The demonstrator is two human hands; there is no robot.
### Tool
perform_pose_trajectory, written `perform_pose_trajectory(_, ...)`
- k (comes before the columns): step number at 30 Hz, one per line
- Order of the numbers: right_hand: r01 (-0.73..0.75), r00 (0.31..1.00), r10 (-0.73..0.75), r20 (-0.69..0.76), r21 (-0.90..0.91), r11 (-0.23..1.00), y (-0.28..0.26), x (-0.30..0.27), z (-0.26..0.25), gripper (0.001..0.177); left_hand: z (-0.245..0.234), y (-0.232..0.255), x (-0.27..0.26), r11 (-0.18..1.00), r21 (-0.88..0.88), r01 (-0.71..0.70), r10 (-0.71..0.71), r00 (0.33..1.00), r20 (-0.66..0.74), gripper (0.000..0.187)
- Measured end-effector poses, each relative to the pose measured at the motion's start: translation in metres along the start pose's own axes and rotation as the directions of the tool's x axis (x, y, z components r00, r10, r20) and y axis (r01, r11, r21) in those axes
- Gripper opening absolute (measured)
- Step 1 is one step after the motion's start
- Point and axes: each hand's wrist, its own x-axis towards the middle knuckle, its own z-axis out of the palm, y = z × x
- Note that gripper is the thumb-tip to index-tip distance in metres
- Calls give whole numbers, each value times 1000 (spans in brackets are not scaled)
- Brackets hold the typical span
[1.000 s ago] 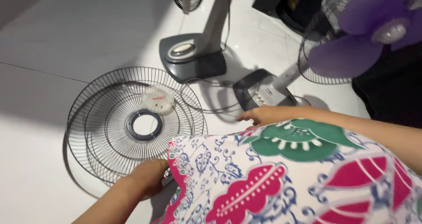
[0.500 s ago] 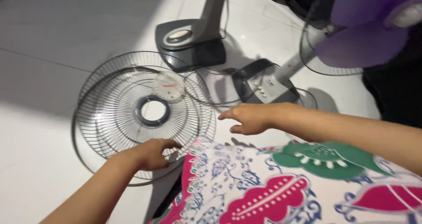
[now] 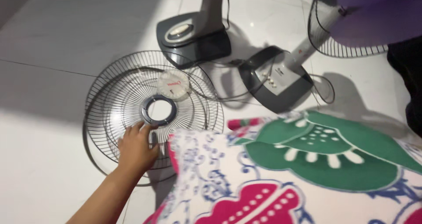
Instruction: The person attaches a purple fan blade to a fan motor, secures it with a plastic cap, and then wipes the fan cage with a cloth.
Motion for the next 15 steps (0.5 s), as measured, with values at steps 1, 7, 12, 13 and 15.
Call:
perform_pose_trajectory(1,-41,999,41,4,16,999,10,-1,11,52,6,6,5,998,-28,-55,56,998,11,53)
perform_pose_trajectory(7,-132,989,137,-51,86,988,48,11,37,50,47,57,60,984,-42,-175,180,965,190,59)
perform_pose_trajectory(12,-108,986,123,-110,138,985,45,20,68,48,77,90,61,961,-241,-139,204,940,273,42)
perform_pose_trajectory(13,-107,985,126,-121,155,982,46,17,77,48,82,96,59,954,-262,-143,221,929,296,42)
perform_pose_trajectory(15,-100,981,129,-142,193,976,46,8,92,47,86,101,52,941,-296,-162,264,901,345,43)
